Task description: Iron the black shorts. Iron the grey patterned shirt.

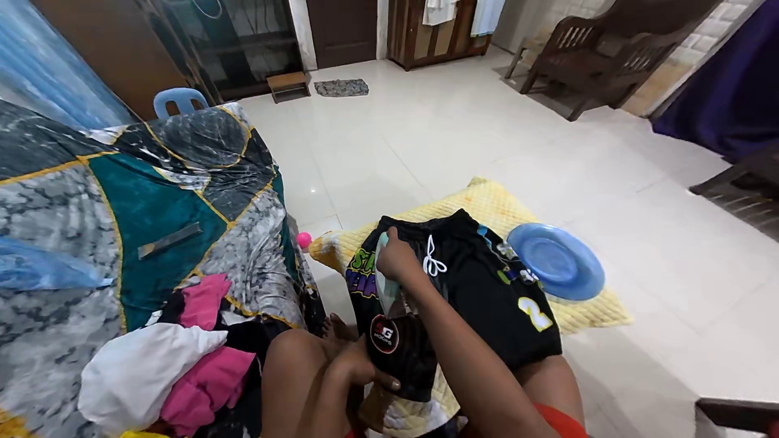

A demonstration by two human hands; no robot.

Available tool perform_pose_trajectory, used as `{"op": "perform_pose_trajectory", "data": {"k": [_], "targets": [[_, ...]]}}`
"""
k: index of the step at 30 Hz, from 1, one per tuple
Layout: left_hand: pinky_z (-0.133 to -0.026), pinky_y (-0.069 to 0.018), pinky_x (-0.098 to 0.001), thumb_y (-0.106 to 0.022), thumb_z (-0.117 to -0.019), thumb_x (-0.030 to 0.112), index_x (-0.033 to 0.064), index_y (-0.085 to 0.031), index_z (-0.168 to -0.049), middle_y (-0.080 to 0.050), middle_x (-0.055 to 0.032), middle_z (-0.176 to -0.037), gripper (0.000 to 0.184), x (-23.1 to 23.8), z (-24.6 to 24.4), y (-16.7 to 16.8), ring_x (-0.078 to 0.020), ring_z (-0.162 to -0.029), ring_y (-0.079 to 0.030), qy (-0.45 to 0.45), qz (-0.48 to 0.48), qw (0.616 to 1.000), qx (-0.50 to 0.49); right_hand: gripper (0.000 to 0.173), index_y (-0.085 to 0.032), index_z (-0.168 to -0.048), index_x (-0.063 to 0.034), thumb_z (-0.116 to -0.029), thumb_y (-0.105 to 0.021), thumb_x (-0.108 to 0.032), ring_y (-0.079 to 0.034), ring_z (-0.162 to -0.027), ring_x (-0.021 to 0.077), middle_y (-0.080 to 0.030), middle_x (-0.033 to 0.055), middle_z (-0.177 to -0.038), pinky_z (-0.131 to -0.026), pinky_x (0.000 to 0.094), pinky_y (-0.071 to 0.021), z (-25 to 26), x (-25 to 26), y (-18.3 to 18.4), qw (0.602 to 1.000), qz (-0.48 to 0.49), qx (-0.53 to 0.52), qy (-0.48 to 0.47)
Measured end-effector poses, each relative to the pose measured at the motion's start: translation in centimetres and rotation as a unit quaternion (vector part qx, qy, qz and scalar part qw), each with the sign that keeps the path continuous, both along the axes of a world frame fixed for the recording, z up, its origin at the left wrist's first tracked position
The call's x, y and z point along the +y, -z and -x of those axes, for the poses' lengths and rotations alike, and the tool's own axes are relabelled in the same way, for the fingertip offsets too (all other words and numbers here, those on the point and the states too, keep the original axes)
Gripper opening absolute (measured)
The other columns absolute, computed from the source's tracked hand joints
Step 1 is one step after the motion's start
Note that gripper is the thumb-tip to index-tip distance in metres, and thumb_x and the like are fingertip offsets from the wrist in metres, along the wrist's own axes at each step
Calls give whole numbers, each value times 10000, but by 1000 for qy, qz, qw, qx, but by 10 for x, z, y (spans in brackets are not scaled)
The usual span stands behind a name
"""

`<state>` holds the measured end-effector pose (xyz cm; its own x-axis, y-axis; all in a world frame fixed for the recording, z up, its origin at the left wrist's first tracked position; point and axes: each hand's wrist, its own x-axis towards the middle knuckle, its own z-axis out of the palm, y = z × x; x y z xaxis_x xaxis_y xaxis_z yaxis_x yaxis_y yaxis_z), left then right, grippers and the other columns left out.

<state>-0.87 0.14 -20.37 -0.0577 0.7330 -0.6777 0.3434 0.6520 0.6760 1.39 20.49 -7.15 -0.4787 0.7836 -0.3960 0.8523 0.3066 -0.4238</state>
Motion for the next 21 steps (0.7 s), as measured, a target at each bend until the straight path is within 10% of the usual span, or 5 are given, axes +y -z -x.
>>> {"op": "perform_pose_trajectory", "data": {"k": [13, 21], "targets": [[-1100, -474, -512, -973, -556, 527, 134, -428, -1513, -640, -118, -1349, 1169, 6, 5, -7, -252, -1269, -607, 63, 39, 996, 45, 652, -281, -1583, -155, -1000, -561, -240, -726, -970, 369, -717, 174, -1043, -822, 568, -590, -73, -102, -14, 996, 47, -75, -28], [-1099, -495, -451, -999, -547, 408, 161, -456, -1487, -659, -51, -1332, 1113, 2, 3, -8, -177, -1252, -619, 25, 14, 1000, 11, 700, -273, -1590, -147, -965, -581, -221, -719, -997, 375, -705, 198, -1104, -827, 586, -587, -26, -26, -2, 999, 27, 17, 2]]}}
